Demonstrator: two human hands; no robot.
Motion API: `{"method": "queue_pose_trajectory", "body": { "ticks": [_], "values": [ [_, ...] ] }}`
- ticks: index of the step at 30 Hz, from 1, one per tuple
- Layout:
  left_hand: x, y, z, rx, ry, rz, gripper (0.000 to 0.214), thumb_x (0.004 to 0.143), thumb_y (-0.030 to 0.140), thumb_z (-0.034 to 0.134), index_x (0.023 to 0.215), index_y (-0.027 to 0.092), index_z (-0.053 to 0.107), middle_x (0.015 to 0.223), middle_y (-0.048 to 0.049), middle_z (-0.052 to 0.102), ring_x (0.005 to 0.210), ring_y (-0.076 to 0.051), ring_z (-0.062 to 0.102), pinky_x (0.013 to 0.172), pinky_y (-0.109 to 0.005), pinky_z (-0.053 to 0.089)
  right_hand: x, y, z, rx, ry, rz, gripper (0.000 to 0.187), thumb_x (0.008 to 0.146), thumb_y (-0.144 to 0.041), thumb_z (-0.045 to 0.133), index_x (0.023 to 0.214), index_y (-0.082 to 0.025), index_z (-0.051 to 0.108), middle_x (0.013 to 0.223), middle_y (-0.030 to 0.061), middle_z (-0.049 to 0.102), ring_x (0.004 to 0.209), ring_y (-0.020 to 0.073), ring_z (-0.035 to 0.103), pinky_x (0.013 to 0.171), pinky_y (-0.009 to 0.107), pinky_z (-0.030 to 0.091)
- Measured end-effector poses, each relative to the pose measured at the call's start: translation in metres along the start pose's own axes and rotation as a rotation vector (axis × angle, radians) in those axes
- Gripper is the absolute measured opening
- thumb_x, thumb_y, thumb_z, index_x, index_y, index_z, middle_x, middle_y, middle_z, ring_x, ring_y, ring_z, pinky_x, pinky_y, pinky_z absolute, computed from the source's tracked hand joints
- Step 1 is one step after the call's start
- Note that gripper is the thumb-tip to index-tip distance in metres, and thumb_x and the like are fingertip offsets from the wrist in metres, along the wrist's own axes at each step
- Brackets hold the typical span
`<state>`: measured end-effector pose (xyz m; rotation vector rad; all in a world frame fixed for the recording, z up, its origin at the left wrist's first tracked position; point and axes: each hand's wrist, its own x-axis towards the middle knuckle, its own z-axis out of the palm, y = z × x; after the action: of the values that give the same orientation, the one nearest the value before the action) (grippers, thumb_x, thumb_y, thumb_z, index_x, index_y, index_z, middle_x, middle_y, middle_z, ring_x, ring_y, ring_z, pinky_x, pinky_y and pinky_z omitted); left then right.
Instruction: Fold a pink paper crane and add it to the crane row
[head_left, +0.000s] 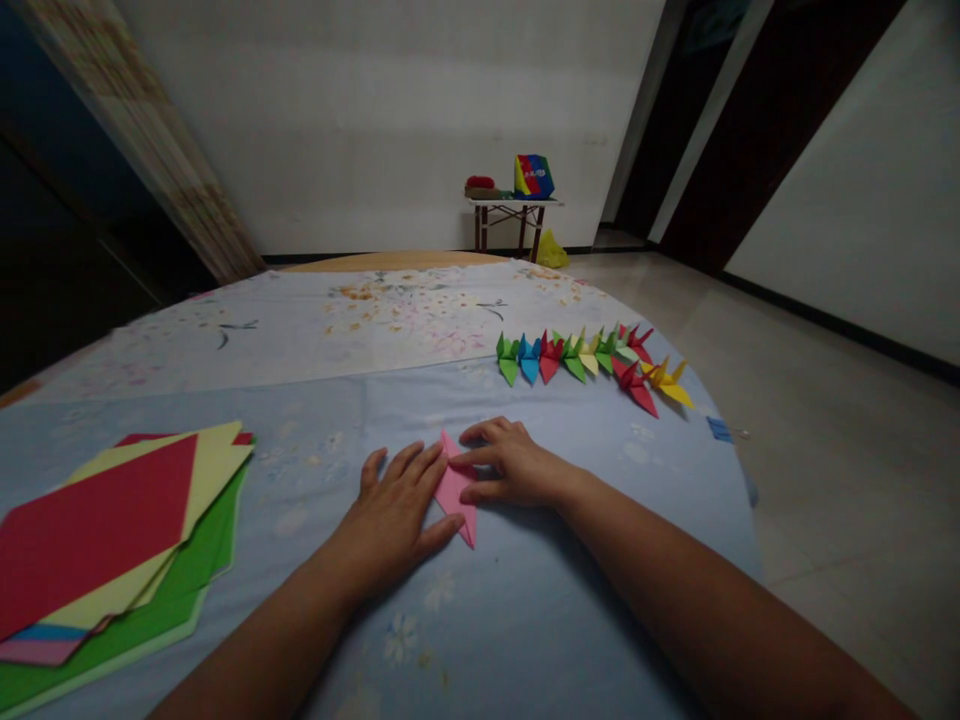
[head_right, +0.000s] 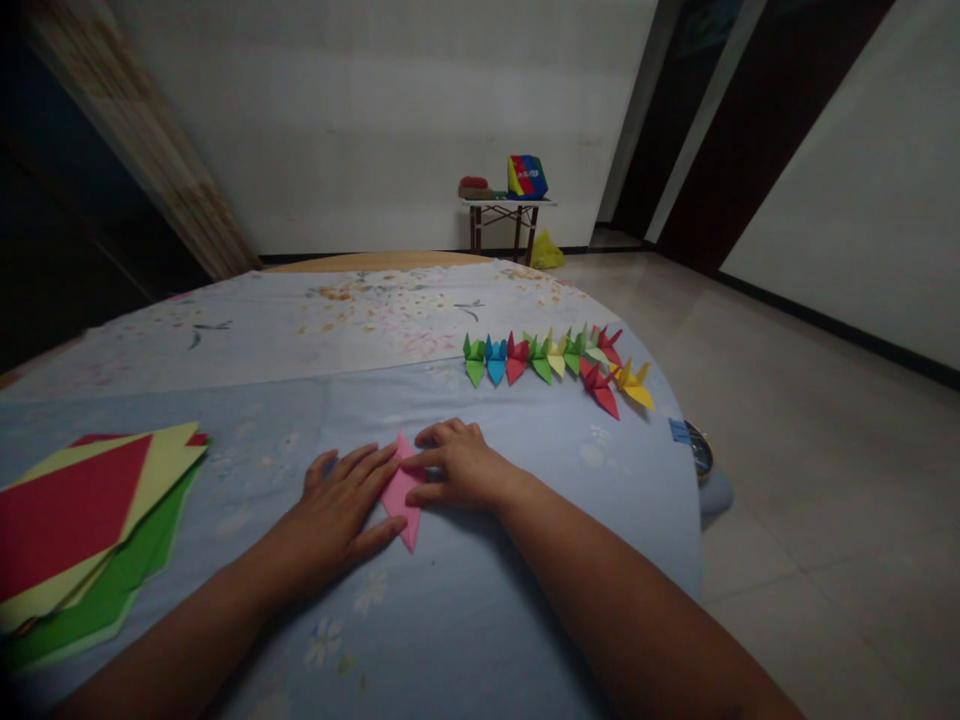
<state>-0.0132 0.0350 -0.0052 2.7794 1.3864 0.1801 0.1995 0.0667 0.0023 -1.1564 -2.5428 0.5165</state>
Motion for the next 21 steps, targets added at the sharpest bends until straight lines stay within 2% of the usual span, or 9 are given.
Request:
{"method": "queue_pose_trajectory", "body": {
  "ticks": [5,11,13,15,18,21],
  "values": [
    [0.000,0.004,0.000,0.010,-0.043,0.002,0.076,0.078,0.067,0.033,0.135,0.016,0.036,0.141,-0.0160,0.036,0.129,-0.032,0.029,0.103,-0.054,0.006,-0.003,-0.002,-0.002,-0.002,-0.047,-0.001,0.065,0.063,-0.060,0.065,0.121,-0.033,0.053,0.129,0.0079,0.045,0.117,0.0289,0.035,0.095,0.046,0.027],
    [0.001,0.004,0.000,-0.023,-0.085,0.002,0.106,0.059,0.082,0.039,0.137,0.012,0.031,0.142,-0.0214,0.031,0.130,-0.036,0.026,0.104,-0.056,0.003,-0.009,-0.009,-0.003,-0.027,-0.071,-0.006,0.083,0.055,-0.064,0.067,0.128,-0.031,0.045,0.135,0.0094,0.038,0.122,0.0318,0.029,0.098,0.049,0.021],
    [0.001,0.002,-0.001,-0.051,-0.114,0.004,0.108,0.057,0.083,0.041,0.137,0.011,0.030,0.142,-0.0222,0.031,0.130,-0.036,0.026,0.104,-0.057,0.005,-0.009,-0.008,-0.003,-0.024,-0.076,-0.015,0.085,0.055,-0.064,0.068,0.130,-0.030,0.043,0.136,0.0097,0.037,0.124,0.0319,0.027,0.099,0.049,0.020],
    [0.001,-0.001,-0.002,-0.080,-0.122,0.008,0.096,0.066,0.078,0.039,0.137,0.014,0.031,0.142,-0.0196,0.032,0.130,-0.033,0.027,0.104,-0.057,0.008,-0.009,-0.005,-0.003,-0.001,-0.079,-0.025,0.080,0.058,-0.062,0.067,0.127,-0.030,0.046,0.135,0.0094,0.038,0.123,0.0308,0.028,0.099,0.048,0.020],
    [0.001,-0.004,-0.003,-0.099,-0.071,-0.003,0.069,0.082,0.064,0.032,0.135,0.021,0.034,0.142,-0.0132,0.036,0.130,-0.028,0.029,0.104,-0.056,0.010,-0.007,0.001,-0.002,0.054,-0.044,-0.021,0.056,0.072,-0.056,0.060,0.121,-0.030,0.053,0.128,0.0079,0.046,0.117,0.0257,0.036,0.097,0.044,0.026],
    [0.002,-0.003,-0.001,-0.079,-0.028,-0.032,0.061,0.084,0.060,0.032,0.132,0.023,0.038,0.139,-0.0114,0.041,0.128,-0.027,0.033,0.104,-0.056,0.009,-0.004,0.004,0.002,0.041,0.030,-0.010,0.040,0.084,-0.046,0.050,0.119,-0.029,0.055,0.122,0.0072,0.051,0.111,0.0222,0.041,0.093,0.041,0.030]
  ]
}}
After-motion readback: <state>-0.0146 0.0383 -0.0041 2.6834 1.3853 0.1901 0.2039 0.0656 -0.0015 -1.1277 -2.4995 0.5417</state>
